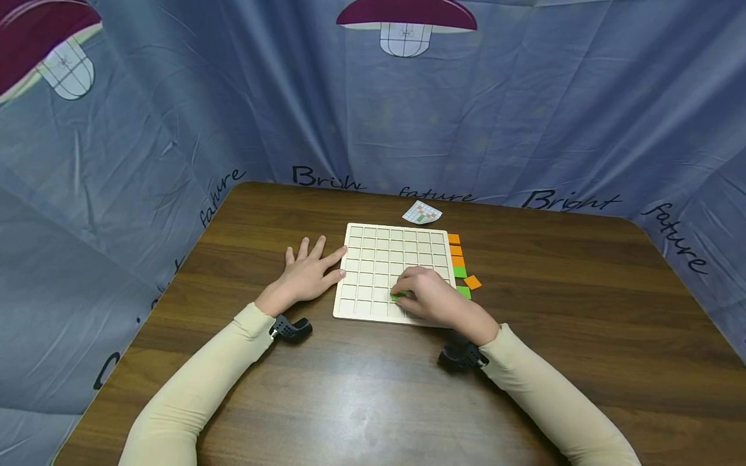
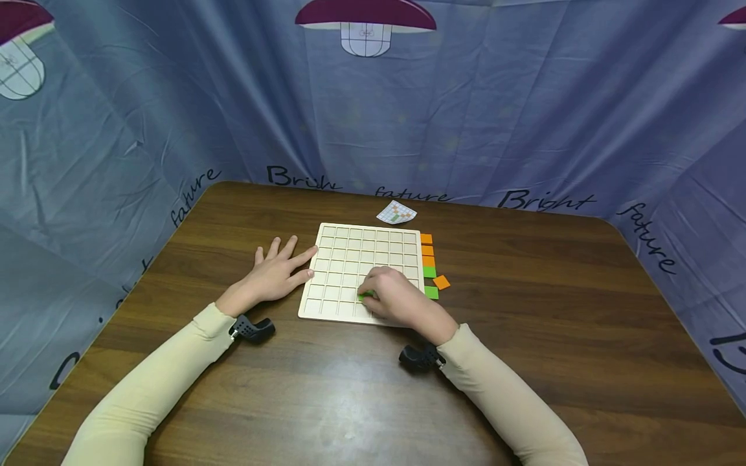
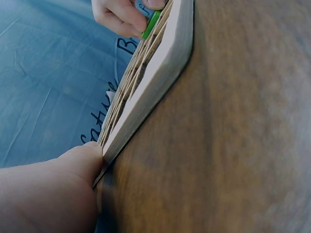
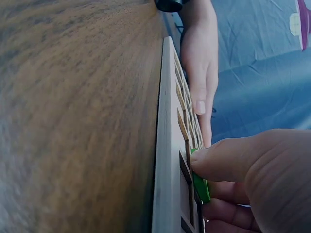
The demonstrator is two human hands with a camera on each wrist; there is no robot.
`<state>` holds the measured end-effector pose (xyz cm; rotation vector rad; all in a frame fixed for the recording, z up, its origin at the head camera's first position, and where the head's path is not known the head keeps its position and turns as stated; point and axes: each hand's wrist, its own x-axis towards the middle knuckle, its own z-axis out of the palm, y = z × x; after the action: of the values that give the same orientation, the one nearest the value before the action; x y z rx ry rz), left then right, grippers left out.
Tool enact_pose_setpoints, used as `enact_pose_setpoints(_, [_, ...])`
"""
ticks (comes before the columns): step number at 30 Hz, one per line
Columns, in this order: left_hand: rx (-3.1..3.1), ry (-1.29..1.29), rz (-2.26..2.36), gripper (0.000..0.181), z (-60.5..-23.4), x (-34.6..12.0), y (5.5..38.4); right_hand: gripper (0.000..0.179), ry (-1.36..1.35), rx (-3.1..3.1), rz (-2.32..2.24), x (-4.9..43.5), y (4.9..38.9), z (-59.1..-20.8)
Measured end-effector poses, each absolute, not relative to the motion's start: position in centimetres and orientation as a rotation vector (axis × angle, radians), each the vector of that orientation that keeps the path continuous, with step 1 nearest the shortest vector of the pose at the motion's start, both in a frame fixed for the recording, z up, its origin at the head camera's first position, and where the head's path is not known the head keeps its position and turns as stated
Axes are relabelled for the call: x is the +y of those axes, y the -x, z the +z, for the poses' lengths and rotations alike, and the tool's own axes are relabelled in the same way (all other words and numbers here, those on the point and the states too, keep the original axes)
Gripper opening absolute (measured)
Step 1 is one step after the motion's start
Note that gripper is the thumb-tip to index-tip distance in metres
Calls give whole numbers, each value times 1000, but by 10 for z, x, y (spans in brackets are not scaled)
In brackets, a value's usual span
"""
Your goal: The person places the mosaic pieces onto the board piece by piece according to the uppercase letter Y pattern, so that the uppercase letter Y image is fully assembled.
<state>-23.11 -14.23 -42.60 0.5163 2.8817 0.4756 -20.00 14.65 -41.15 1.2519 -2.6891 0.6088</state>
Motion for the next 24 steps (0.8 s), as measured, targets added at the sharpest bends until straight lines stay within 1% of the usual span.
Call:
enact_pose_setpoints(8, [2872, -510, 479, 60, -424, -142, 230, 9, -1277, -2608, 586, 145, 199, -415])
enact_pose_setpoints(24, [2875, -504, 479, 61, -426, -142, 231, 6, -1231, -2587, 563, 141, 195, -417])
